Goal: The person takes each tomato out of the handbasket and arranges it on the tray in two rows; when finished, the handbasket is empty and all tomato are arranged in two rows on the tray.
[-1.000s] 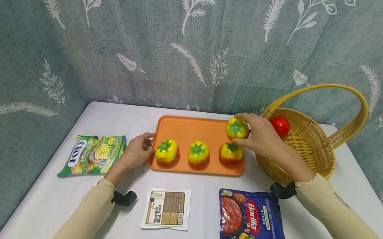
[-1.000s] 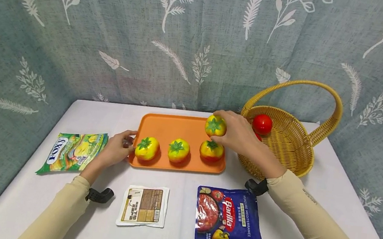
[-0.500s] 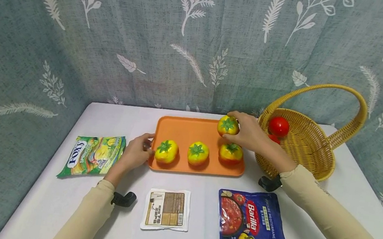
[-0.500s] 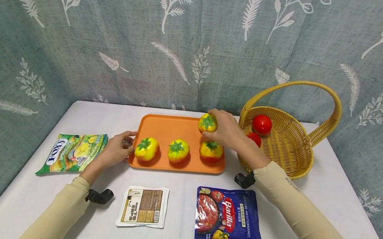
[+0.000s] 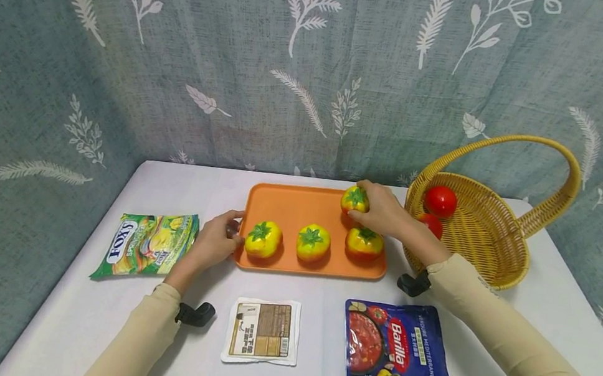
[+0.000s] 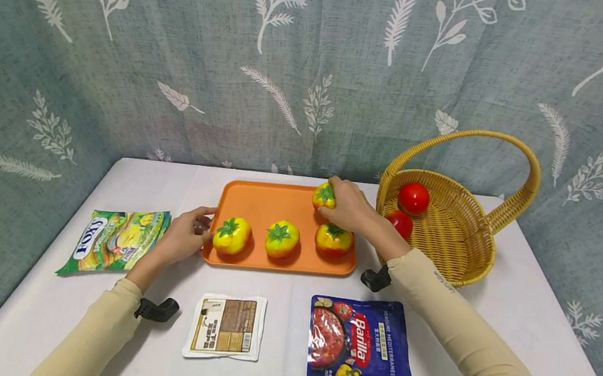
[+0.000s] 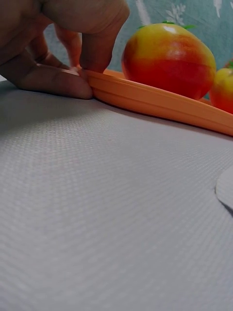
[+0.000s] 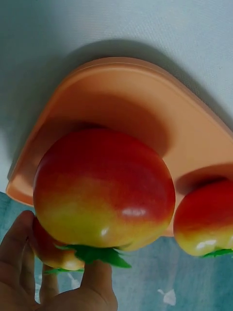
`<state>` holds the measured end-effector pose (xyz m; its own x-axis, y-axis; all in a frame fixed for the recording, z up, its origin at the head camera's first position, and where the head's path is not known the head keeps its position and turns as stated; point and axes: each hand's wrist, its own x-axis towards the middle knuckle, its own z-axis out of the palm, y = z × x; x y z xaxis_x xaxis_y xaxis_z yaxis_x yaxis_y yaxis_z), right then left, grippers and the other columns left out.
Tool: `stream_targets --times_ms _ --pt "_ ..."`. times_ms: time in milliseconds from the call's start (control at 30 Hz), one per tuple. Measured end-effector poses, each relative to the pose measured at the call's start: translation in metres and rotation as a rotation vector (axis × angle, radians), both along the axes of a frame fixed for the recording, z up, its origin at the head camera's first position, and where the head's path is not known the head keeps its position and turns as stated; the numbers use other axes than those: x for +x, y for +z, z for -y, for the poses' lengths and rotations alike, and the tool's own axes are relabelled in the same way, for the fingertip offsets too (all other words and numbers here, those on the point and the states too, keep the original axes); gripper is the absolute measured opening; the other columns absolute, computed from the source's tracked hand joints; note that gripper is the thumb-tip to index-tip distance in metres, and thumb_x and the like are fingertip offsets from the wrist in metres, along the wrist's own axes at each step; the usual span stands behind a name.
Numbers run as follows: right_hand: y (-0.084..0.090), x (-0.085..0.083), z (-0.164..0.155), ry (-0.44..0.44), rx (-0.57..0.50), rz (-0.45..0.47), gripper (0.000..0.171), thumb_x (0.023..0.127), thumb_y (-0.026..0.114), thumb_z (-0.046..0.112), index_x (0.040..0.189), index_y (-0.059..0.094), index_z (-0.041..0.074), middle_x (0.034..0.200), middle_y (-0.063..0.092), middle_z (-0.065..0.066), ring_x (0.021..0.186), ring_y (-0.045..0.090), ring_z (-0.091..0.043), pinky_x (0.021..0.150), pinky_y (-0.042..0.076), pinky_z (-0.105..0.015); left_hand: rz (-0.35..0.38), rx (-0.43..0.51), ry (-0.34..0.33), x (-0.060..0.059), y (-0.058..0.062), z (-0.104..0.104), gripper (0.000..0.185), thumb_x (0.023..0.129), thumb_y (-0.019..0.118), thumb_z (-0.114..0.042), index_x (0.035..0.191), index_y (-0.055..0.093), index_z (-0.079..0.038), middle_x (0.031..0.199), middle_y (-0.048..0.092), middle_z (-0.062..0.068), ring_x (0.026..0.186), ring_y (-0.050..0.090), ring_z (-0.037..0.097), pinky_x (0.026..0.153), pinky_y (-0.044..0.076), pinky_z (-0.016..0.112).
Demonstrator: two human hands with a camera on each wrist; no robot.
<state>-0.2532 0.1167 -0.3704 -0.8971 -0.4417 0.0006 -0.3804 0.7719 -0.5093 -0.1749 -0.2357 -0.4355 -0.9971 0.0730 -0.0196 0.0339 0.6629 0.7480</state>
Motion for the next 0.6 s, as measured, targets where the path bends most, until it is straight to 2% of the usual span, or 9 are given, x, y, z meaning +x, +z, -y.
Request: stream_targets --times_ms 300,600 --pt "-0.007 -0.005 0.001 -0.017 0.036 0.012 0.068 0.091 0.073 0.022 0.142 0.041 -0.009 0.122 0.058 -0.023 0.107 0.059 -0.034 0.091 0.052 -0.047 0.012 -0.011 0.006 -0.002 0.003 -0.001 0.059 0.086 0.064 0.003 0.144 0.049 -0.001 0.111 0.061 0.019 0.091 0.059 0.028 0.061 0.053 0.029" --pt "-0.013 -0.008 0.001 -0.038 0.041 0.019 0.069 0.091 0.073 0.023 0.142 0.04 -0.009 0.121 0.058 -0.024 0.107 0.058 -0.035 0.092 0.052 -0.047 0.022 0.012 0.009 -0.001 -0.002 0.0 0.06 0.086 0.064 0.002 0.144 0.049 -0.002 0.112 0.06 0.018 0.09 0.059 0.028 0.057 0.055 0.03"
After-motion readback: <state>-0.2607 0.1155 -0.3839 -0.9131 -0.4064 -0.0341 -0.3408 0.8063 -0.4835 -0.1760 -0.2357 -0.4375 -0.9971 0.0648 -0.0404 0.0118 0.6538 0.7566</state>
